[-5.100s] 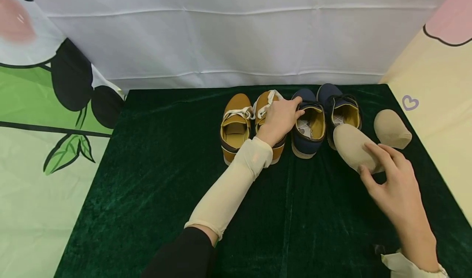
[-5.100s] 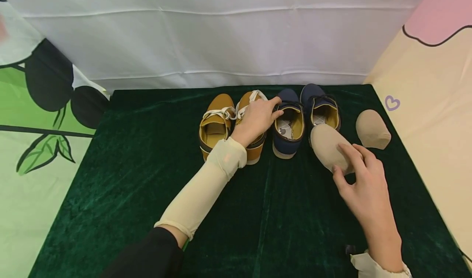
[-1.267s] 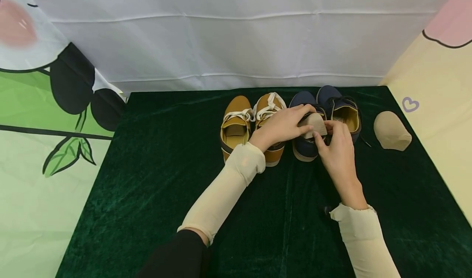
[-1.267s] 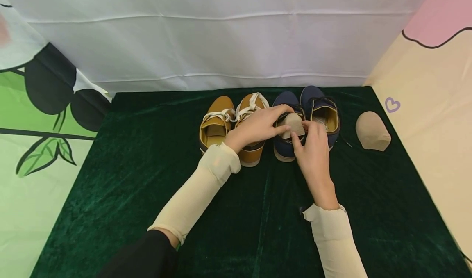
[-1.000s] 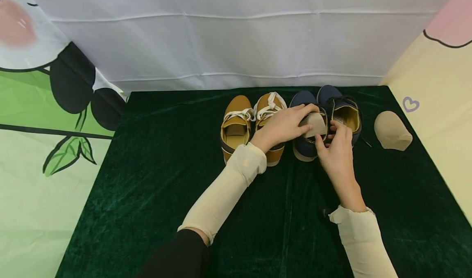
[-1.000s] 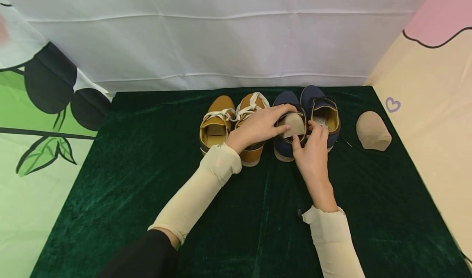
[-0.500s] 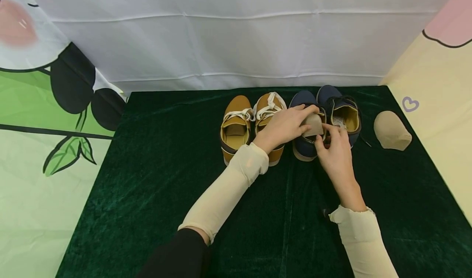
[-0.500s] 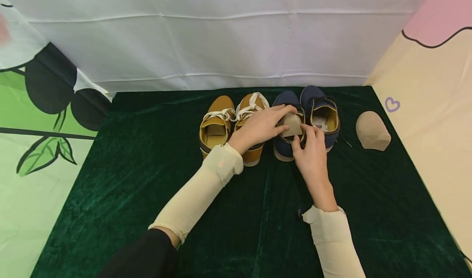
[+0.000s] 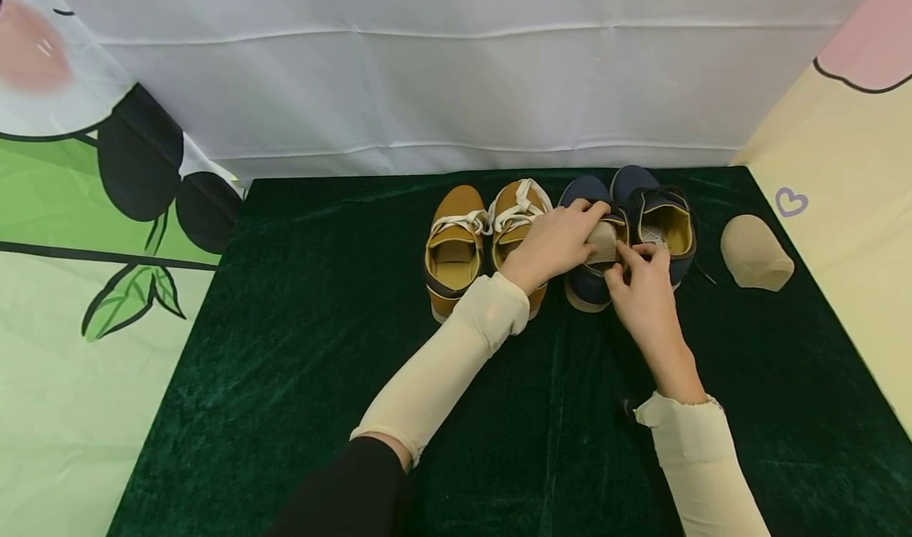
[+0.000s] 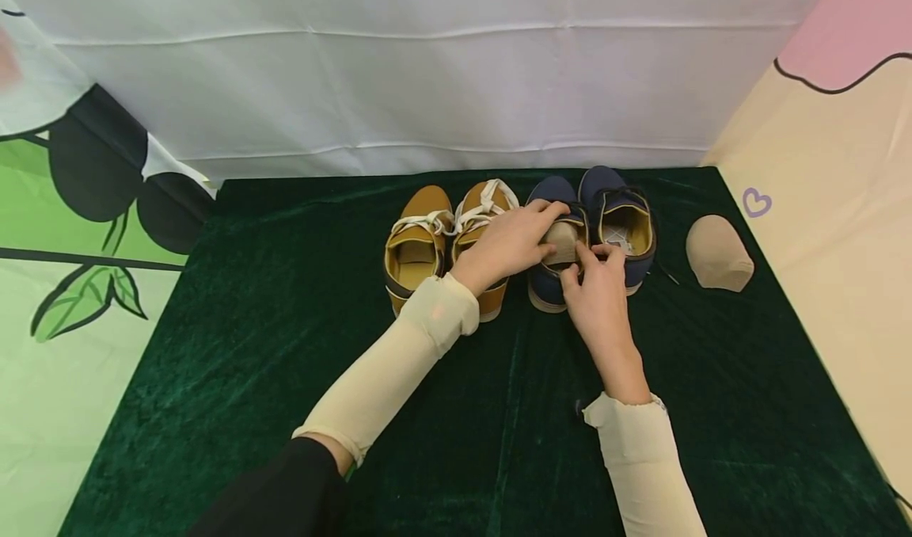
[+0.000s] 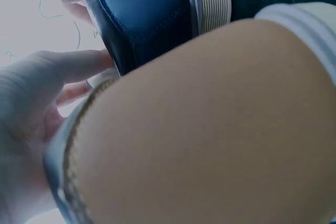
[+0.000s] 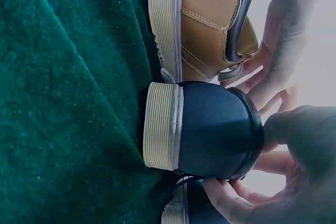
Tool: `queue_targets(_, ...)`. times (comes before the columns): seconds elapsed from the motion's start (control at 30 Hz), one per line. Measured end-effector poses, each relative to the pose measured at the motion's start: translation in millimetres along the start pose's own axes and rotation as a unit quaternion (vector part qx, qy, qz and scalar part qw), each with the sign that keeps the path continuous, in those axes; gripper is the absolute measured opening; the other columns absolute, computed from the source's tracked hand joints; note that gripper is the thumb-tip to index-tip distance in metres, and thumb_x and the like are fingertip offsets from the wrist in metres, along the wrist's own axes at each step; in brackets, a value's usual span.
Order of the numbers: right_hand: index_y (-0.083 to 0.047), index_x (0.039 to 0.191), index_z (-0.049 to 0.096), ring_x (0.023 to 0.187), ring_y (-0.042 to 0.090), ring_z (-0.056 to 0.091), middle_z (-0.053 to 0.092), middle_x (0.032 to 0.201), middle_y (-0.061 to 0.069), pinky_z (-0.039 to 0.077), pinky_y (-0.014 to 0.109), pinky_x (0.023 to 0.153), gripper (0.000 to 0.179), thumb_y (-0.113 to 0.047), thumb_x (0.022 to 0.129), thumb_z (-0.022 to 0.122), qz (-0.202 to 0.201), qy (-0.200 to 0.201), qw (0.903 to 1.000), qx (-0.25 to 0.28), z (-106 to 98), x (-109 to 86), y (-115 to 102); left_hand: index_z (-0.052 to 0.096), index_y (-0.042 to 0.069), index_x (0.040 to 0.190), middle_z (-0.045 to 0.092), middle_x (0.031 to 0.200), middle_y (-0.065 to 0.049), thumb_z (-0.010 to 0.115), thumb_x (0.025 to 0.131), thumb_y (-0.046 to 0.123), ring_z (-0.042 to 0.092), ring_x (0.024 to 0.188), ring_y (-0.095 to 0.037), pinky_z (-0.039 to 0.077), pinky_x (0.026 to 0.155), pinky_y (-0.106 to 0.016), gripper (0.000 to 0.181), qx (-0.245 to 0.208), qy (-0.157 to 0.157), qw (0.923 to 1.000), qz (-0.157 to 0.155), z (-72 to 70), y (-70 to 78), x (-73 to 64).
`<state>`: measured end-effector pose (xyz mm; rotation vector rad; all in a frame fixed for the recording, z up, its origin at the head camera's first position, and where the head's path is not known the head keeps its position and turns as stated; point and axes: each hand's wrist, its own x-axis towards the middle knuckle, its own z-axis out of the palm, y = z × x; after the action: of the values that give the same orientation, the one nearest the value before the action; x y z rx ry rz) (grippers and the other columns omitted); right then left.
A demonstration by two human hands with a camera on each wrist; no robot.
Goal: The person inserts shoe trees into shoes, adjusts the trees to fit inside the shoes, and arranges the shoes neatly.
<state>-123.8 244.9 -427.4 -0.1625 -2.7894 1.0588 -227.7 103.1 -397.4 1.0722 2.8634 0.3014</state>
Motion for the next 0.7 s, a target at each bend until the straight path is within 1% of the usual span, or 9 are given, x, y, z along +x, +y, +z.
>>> queue_targets(0.07, 0.004, 0.15, 0.05, 0.124, 0.049, 0.047, 0.037, 0.147, 0.034, 0.046, 0.062, 0.095, 0.049, -0.014, 0.105, 0.046, 0.001, -0.006, 1.0, -0.003, -0.4, 0.5, 0.3, 0.041, 0.024, 0.157, 0.053, 0.155, -0.006, 0.063, 0.105, 0.034, 0.062, 0.123, -0.026, 0.056, 0.096, -0.037, 0.058, 0.013, -0.004, 0.9999, -0.007, 0.6, 2.1, 1.8)
queue_targets(0.13, 0.004, 0.151, 0.049, 0.122, 0.049, 0.047, 0.036, 0.147, 0.034, 0.046, 0.06, 0.091, 0.05, -0.014, 0.105, 0.046, 0.0, -0.01, 0.9999, -0.006, -0.8, 0.7, 0.4, 0.041, 0.025, 0.157, 0.051, 0.157, -0.006, 0.063, 0.104, 0.036, 0.055, 0.135, -0.03, 0.055, 0.102, -0.041, 0.059, 0.024, -0.007, 0.9996, -0.013, 1.2, 3.9, 3.4)
queue_targets(0.2, 0.004, 0.152, 0.049, 0.117, 0.047, 0.049, 0.036, 0.146, 0.033, 0.046, 0.056, 0.086, 0.05, -0.014, 0.106, 0.046, -0.001, -0.012, 0.9999, -0.006, -0.8, 0.5, 0.4, 0.041, 0.026, 0.157, 0.047, 0.16, -0.006, 0.064, 0.104, 0.038, 0.05, 0.142, -0.033, 0.054, 0.105, -0.044, 0.059, 0.031, -0.011, 0.9993, -0.017, 1.6, 5.3, 4.9)
queue_targets(0.27, 0.003, 0.153, 0.047, 0.113, 0.045, 0.049, 0.036, 0.145, 0.033, 0.045, 0.053, 0.083, 0.05, -0.016, 0.106, 0.046, 0.001, -0.011, 0.9999, -0.001, -0.2, 0.0, 0.1, 0.041, 0.026, 0.158, 0.044, 0.163, -0.006, 0.063, 0.104, 0.041, 0.046, 0.145, -0.033, 0.054, 0.106, -0.045, 0.06, 0.036, -0.014, 0.9992, -0.015, 1.9, 6.3, 6.3)
queue_targets(0.37, 0.0, 0.157, 0.042, 0.108, 0.042, 0.05, 0.037, 0.144, 0.031, 0.045, 0.052, 0.083, 0.053, -0.019, 0.107, 0.046, 0.012, -0.002, 0.9999, 0.007, 1.9, -1.6, 0.3, 0.042, 0.026, 0.157, 0.043, 0.163, -0.004, 0.061, 0.104, 0.041, 0.047, 0.145, -0.031, 0.053, 0.107, -0.045, 0.058, 0.032, -0.017, 0.9992, -0.014, 3.0, 7.9, 8.4)
queue_targets(0.47, -0.003, 0.16, 0.034, 0.106, 0.04, 0.05, 0.039, 0.144, 0.031, 0.045, 0.052, 0.083, 0.058, -0.02, 0.106, 0.047, 0.02, 0.012, 0.9996, 0.014, 4.3, -2.7, 1.2, 0.043, 0.026, 0.156, 0.046, 0.161, -0.002, 0.061, 0.105, 0.041, 0.051, 0.141, -0.028, 0.053, 0.108, -0.042, 0.056, 0.027, -0.017, 0.9994, -0.013, 3.7, 9.0, 10.9)
queue_targets(0.57, -0.001, 0.161, 0.029, 0.107, 0.04, 0.051, 0.041, 0.145, 0.031, 0.045, 0.051, 0.086, 0.061, -0.02, 0.106, 0.048, 0.022, 0.022, 0.9993, 0.019, 5.2, -2.4, 2.0, 0.045, 0.026, 0.155, 0.048, 0.16, 0.0, 0.062, 0.105, 0.041, 0.053, 0.139, -0.027, 0.053, 0.107, -0.041, 0.055, 0.023, -0.016, 0.9995, -0.014, 3.9, 9.7, 13.3)
queue_targets(0.7, 0.002, 0.16, 0.027, 0.111, 0.04, 0.049, 0.04, 0.145, 0.031, 0.046, 0.051, 0.09, 0.063, -0.02, 0.106, 0.048, 0.026, 0.01, 0.9993, 0.027, 3.4, -1.1, 2.8, 0.045, 0.025, 0.154, 0.051, 0.158, -0.001, 0.062, 0.104, 0.04, 0.055, 0.136, -0.027, 0.054, 0.105, -0.04, 0.054, 0.018, -0.017, 0.9996, -0.014, 3.5, 9.6, 14.9)
